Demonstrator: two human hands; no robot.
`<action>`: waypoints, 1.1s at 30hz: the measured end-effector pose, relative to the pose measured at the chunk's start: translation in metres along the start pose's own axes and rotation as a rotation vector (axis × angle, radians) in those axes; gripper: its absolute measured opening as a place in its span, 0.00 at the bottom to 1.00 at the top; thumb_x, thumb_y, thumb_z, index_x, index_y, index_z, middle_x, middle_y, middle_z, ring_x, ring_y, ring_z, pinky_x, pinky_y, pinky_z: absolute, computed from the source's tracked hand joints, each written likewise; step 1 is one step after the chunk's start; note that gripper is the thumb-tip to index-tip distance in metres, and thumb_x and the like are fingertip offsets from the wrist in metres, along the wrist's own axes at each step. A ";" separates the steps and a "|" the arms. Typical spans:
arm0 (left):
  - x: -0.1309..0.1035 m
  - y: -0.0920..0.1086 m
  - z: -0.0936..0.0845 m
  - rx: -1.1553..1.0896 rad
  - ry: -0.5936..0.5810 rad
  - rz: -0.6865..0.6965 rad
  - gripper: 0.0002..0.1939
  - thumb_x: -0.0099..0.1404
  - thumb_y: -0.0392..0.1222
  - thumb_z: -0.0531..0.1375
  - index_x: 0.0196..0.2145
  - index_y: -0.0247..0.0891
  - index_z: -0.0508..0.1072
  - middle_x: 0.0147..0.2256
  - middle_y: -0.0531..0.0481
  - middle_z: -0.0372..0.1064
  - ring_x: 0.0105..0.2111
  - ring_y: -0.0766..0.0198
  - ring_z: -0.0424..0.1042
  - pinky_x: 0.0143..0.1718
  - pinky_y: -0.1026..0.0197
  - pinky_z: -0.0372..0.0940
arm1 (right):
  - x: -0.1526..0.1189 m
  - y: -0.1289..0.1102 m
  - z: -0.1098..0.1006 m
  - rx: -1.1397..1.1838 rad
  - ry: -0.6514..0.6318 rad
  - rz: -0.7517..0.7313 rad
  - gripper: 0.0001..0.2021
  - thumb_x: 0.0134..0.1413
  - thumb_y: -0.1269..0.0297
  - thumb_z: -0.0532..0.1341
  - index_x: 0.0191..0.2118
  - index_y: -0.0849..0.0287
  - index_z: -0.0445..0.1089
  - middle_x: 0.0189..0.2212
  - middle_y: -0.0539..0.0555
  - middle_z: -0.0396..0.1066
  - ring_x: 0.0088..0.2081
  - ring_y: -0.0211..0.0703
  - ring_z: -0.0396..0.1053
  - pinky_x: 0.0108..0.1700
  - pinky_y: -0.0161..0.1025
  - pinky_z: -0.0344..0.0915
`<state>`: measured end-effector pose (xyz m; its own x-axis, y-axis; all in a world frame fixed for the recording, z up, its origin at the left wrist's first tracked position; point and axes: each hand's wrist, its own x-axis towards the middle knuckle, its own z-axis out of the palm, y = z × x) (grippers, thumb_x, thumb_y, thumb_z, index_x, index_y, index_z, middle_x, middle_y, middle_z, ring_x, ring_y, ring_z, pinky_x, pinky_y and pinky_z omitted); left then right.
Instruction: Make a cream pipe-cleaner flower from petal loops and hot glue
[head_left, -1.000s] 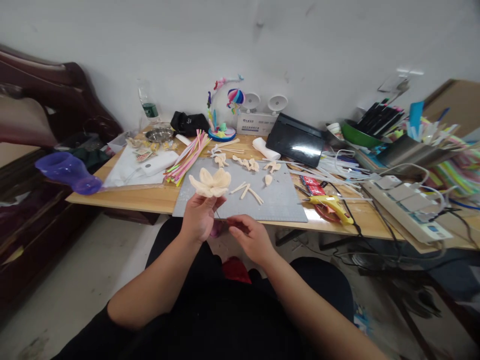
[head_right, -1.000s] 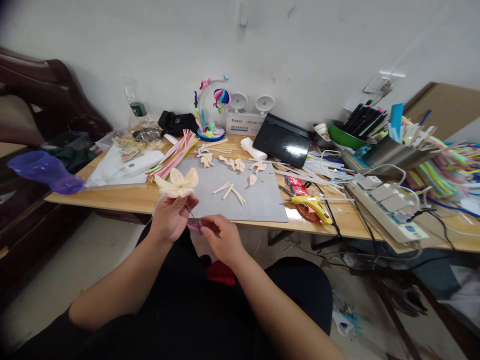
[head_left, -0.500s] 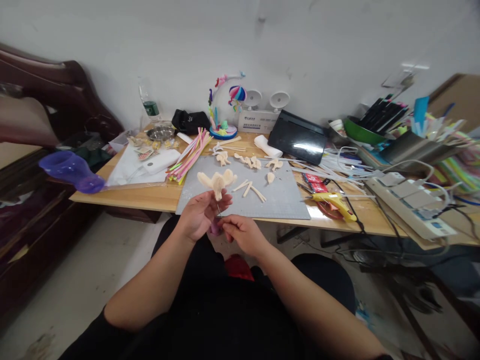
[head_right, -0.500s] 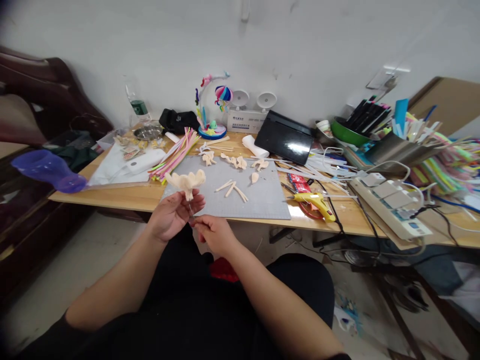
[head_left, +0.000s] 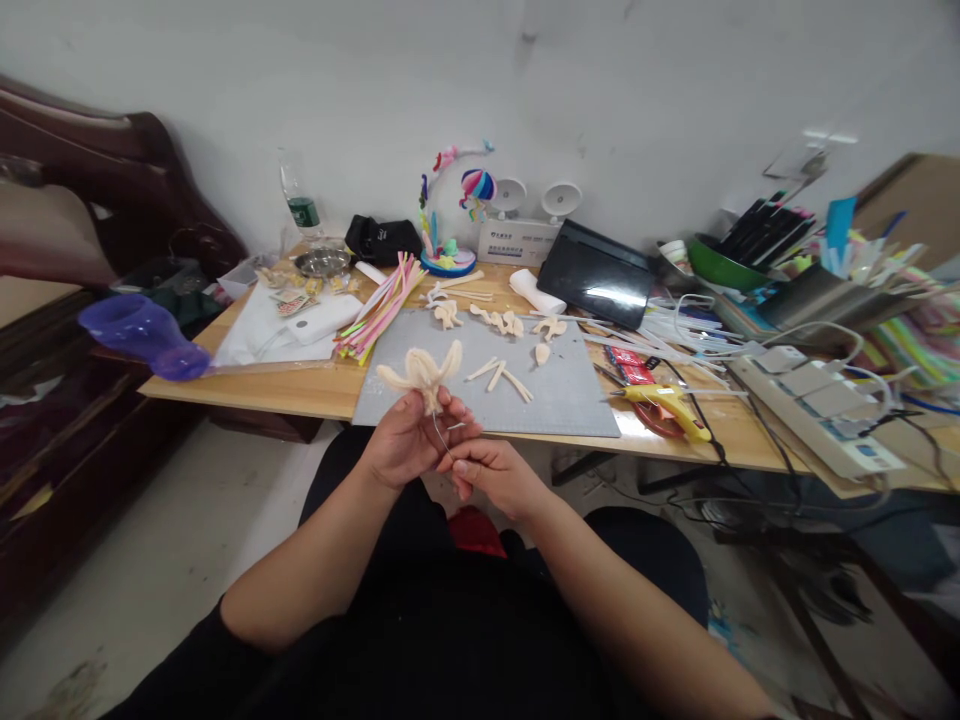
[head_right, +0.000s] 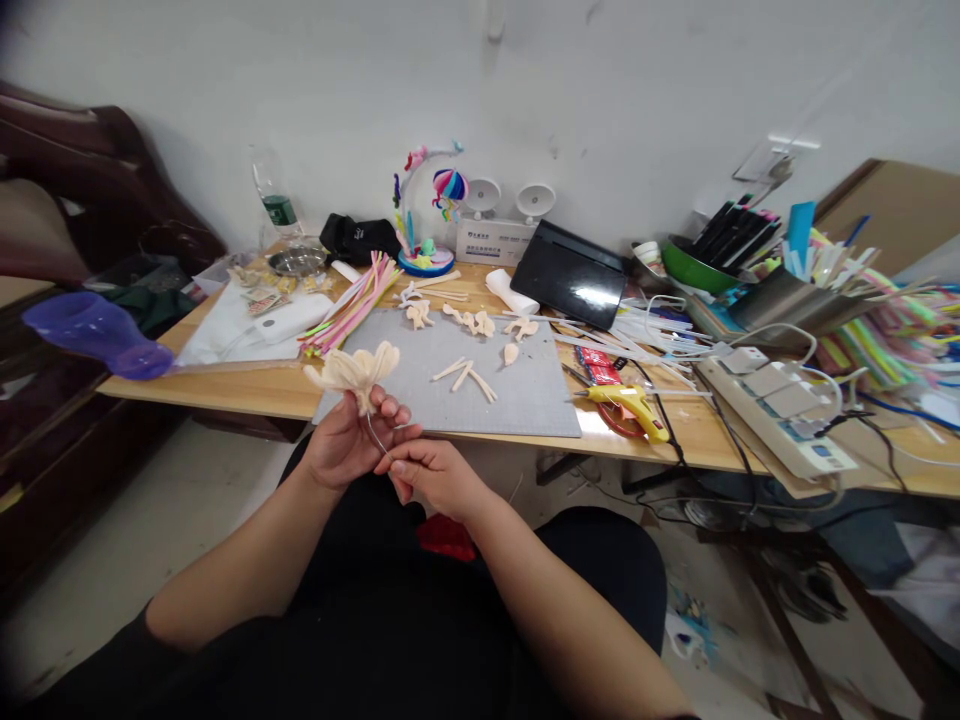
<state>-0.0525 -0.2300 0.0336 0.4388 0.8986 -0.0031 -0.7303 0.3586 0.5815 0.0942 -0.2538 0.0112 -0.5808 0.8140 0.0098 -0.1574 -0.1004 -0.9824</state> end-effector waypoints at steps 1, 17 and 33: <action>0.000 0.000 0.000 0.000 -0.013 0.005 0.14 0.49 0.51 0.66 0.28 0.39 0.71 0.29 0.52 0.70 0.35 0.63 0.71 0.44 0.55 0.67 | 0.000 0.001 0.000 0.008 0.002 0.001 0.11 0.50 0.57 0.59 0.32 0.61 0.70 0.15 0.44 0.61 0.20 0.30 0.59 0.27 0.32 0.58; 0.004 -0.008 0.011 -0.037 -0.012 0.072 0.15 0.49 0.46 0.67 0.21 0.35 0.67 0.19 0.56 0.62 0.28 0.67 0.67 0.45 0.57 0.63 | 0.003 0.012 -0.001 0.077 -0.011 -0.030 0.12 0.50 0.56 0.60 0.32 0.61 0.71 0.15 0.45 0.61 0.19 0.30 0.58 0.26 0.32 0.56; 0.002 -0.010 0.012 0.033 0.145 0.035 0.19 0.55 0.54 0.60 0.31 0.32 0.73 0.28 0.47 0.73 0.35 0.59 0.73 0.45 0.54 0.64 | 0.005 0.012 -0.001 0.090 0.072 -0.086 0.12 0.50 0.56 0.60 0.32 0.60 0.71 0.16 0.44 0.61 0.20 0.31 0.58 0.27 0.33 0.56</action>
<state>-0.0380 -0.2346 0.0381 0.3313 0.9384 -0.0981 -0.7250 0.3197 0.6101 0.0907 -0.2504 -0.0013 -0.5034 0.8607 0.0766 -0.2767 -0.0766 -0.9579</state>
